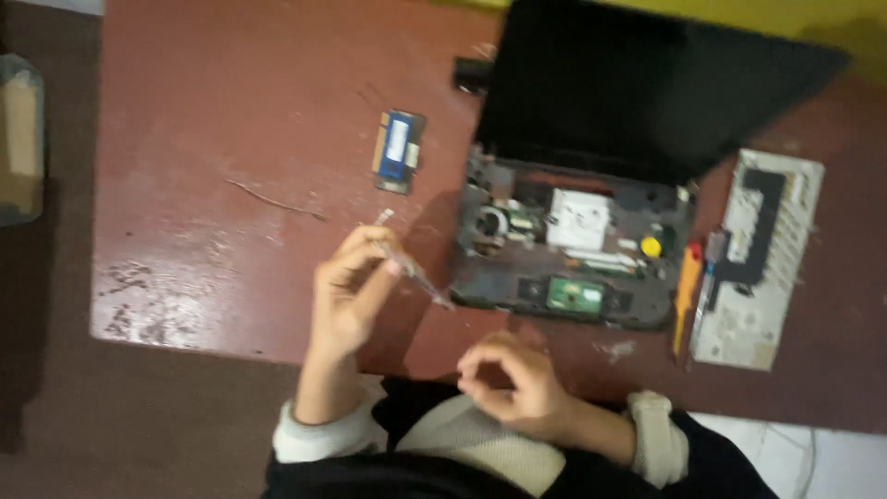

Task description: The person uses a yellow screwdriver to remove screws from the internal components of a disassembled laptop. They remove a metal bracket and a small circuit board, placing them on the table next to the laptop chassis.

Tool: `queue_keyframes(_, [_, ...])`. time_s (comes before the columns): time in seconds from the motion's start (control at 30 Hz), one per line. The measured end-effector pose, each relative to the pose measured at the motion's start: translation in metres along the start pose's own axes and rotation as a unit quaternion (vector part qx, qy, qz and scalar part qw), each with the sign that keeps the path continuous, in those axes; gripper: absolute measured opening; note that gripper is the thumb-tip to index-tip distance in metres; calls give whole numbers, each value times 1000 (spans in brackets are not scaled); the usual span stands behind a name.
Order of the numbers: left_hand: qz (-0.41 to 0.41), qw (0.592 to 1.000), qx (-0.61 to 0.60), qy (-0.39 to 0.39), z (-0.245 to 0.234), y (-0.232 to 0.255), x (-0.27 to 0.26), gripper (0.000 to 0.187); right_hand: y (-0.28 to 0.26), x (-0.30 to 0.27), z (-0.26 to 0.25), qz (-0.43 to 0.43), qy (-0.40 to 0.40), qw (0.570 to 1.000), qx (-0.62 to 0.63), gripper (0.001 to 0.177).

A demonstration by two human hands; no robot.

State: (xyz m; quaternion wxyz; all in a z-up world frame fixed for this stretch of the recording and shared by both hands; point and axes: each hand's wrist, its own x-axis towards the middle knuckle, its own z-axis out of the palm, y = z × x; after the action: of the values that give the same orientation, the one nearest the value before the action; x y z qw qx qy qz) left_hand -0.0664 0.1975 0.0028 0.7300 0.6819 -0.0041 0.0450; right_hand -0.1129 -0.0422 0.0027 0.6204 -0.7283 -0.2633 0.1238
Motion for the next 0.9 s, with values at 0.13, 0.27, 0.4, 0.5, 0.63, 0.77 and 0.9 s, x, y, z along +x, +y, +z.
queue_keyframes(0.13, [-125, 987, 34, 90, -54, -3, 36, 7, 21, 13, 19, -49, -124, 991, 23, 7])
queue_keyframes(0.27, [-87, 950, 297, 39, -94, -31, 96, 19, 39, 20, 31, -94, -185, 978, -18, 15])
queue_keyframes(0.4, [-116, 950, 288, 16, -94, -51, 122, 31, 37, 26, 31, -99, -177, 979, -25, 14])
queue_keyframes(0.5, [-132, 941, 312, 19, -99, -44, 126, 23, 38, 27, 31, -69, -180, 981, -4, 12])
queue_keyframes(0.63, [-120, 949, 290, 20, -89, -31, 123, 20, 43, 26, 29, -70, -194, 978, 0, 12])
queue_keyframes(0.77, [-113, 962, 248, -12, -51, -25, 117, 23, 48, 22, 30, -77, -194, 978, 9, 8])
queue_keyframes(0.9, [-96, 955, 276, -53, -15, -27, 125, 24, 49, 21, 28, -65, -207, 976, 14, 11])
